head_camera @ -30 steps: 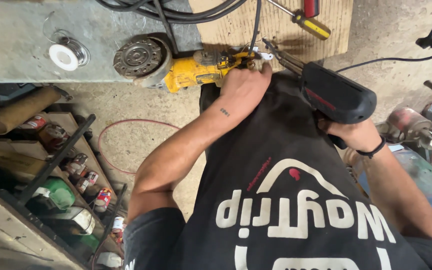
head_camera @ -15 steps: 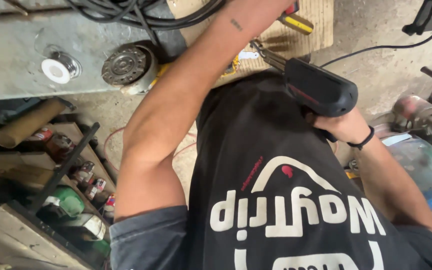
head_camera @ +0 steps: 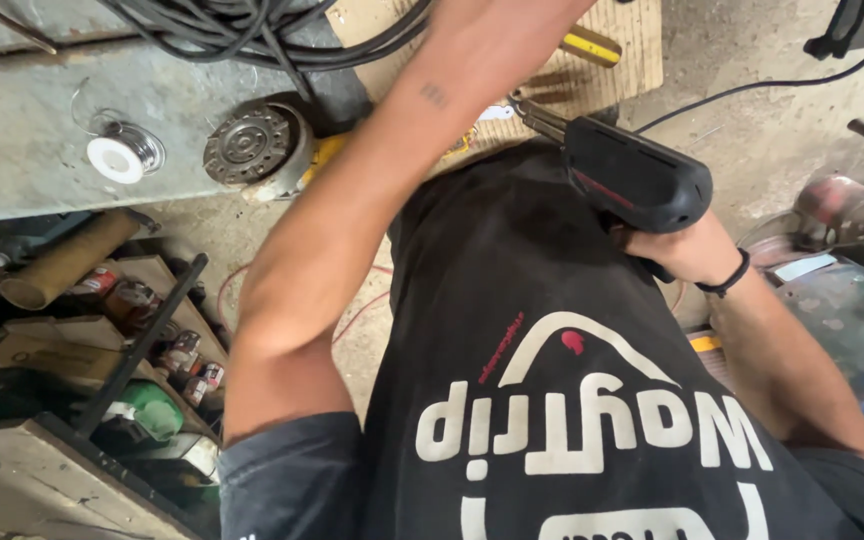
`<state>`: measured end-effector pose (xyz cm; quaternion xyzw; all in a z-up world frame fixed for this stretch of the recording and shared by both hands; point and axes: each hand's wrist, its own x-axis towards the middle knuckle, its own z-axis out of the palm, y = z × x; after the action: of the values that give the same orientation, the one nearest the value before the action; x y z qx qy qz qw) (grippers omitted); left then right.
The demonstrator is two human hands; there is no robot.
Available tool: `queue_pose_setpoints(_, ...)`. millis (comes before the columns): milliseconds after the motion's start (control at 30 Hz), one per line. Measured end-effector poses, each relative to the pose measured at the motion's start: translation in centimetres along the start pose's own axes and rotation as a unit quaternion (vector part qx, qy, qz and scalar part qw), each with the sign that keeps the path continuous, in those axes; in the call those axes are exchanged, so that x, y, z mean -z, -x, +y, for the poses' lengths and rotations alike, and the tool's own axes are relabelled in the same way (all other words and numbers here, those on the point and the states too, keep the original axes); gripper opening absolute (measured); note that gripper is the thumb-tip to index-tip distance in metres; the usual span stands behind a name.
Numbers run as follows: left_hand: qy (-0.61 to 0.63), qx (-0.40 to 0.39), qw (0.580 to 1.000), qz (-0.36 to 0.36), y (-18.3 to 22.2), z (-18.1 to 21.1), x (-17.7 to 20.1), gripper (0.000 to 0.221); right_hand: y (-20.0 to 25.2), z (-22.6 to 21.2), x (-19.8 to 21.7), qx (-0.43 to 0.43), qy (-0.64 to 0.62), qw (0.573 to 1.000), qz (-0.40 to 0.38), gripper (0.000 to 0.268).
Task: Soldering wires and components inside a power tool using a soldering gun and screwdriver
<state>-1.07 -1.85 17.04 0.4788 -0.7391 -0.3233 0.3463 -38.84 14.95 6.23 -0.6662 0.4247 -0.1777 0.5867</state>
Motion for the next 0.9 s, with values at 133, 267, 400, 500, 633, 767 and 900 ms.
queue_pose_setpoints(133,0.03,0.02,0.999,0.025,1.2,1.5,2.0,0.025,-2.4,-5.5,0.9,-0.212,-0.022,0.976,-0.047,0.027)
queue_pose_setpoints(267,0.157,0.11,0.981,0.019,6.4,1.6,2.8,0.037,-2.9,-6.4,0.7,-0.244,-0.036,0.968,-0.035,0.016)
queue_pose_setpoints(400,0.14,0.122,0.982,0.026,8.0,1.2,2.3,0.03,-2.5,-6.1,0.6,-0.26,-0.028,0.965,-0.022,0.02)
queue_pose_setpoints(500,0.13,0.095,0.987,0.025,8.2,1.0,2.2,0.029,-2.8,-6.3,0.7,-0.242,-0.024,0.97,-0.023,0.018)
queue_pose_setpoints(633,0.084,0.083,0.993,0.001,8.2,1.2,2.4,0.029,-2.8,-6.6,0.5,-0.254,-0.027,0.967,-0.011,0.02)
queue_pose_setpoints(767,0.084,0.112,0.989,-0.043,8.2,1.0,2.7,0.022,-2.6,-6.0,0.5,-0.223,-0.04,0.974,-0.002,0.036)
queue_pose_setpoints(900,0.088,0.139,0.978,-0.131,8.2,1.0,3.2,0.036,-3.0,-7.1,0.5,-0.245,-0.041,0.969,-0.012,0.021)
